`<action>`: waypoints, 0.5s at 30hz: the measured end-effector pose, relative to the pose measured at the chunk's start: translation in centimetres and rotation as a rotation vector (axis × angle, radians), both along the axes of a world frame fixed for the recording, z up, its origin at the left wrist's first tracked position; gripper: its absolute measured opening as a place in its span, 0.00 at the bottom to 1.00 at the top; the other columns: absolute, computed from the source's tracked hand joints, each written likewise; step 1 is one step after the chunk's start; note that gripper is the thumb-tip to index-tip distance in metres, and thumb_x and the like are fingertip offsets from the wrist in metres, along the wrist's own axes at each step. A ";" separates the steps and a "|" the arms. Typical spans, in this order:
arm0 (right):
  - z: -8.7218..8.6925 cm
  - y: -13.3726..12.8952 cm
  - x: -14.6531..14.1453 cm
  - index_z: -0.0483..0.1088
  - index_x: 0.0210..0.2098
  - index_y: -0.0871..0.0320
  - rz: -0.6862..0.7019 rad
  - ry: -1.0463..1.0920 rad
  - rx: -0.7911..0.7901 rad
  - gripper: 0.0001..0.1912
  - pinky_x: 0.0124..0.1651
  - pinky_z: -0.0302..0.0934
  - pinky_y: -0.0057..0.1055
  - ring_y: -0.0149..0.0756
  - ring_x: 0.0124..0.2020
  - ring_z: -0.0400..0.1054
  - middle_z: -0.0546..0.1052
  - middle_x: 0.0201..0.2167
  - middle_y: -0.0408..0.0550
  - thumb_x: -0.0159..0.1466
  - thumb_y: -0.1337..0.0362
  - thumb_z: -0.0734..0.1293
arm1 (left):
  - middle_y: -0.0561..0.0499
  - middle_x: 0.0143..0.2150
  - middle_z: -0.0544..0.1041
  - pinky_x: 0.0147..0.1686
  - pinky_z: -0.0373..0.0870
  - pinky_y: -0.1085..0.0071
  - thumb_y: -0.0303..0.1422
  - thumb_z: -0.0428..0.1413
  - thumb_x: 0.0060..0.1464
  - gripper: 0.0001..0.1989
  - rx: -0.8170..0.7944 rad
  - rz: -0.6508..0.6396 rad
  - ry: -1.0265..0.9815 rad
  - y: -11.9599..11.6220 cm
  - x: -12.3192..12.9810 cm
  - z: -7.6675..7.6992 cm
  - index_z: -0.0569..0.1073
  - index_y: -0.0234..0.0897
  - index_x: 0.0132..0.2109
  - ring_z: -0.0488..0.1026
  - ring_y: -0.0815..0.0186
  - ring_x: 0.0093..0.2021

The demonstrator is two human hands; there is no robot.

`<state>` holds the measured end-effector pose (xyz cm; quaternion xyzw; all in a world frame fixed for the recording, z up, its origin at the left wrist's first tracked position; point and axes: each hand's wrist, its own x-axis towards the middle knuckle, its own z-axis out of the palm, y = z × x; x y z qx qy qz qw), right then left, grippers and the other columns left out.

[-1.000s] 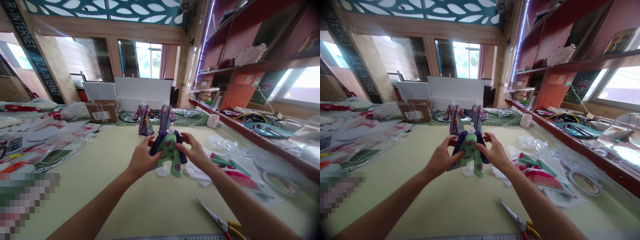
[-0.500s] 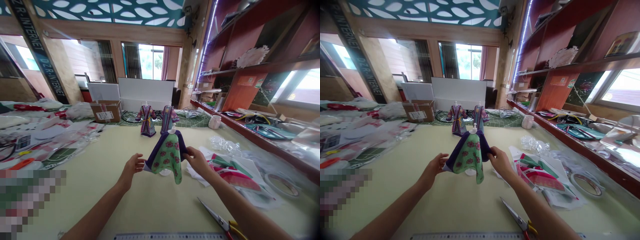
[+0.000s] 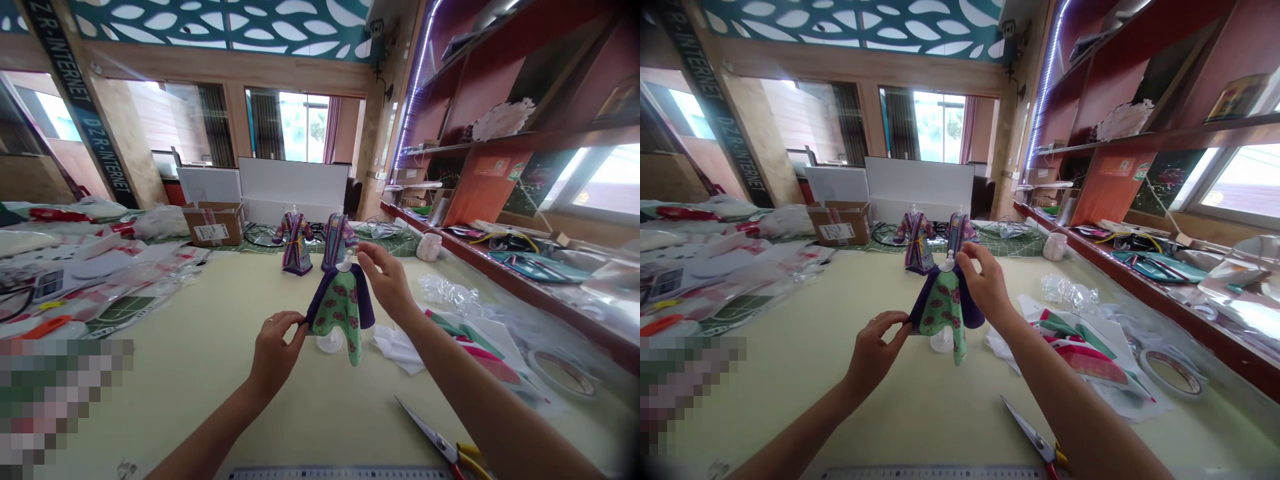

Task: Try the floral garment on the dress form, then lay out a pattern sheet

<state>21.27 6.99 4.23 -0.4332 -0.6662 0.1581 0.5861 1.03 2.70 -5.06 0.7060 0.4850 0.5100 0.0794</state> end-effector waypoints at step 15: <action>0.1 1.2 -1.1 0.69 0.32 0.57 0.123 -0.102 -0.065 0.12 0.37 0.57 0.30 0.33 0.34 0.65 0.73 0.30 0.43 0.60 0.55 0.60 | 0.48 0.38 0.75 0.32 0.68 0.67 0.28 0.48 0.52 0.10 -0.200 0.003 0.156 1.3 -2.6 -3.3 0.72 0.38 0.40 0.71 0.62 0.37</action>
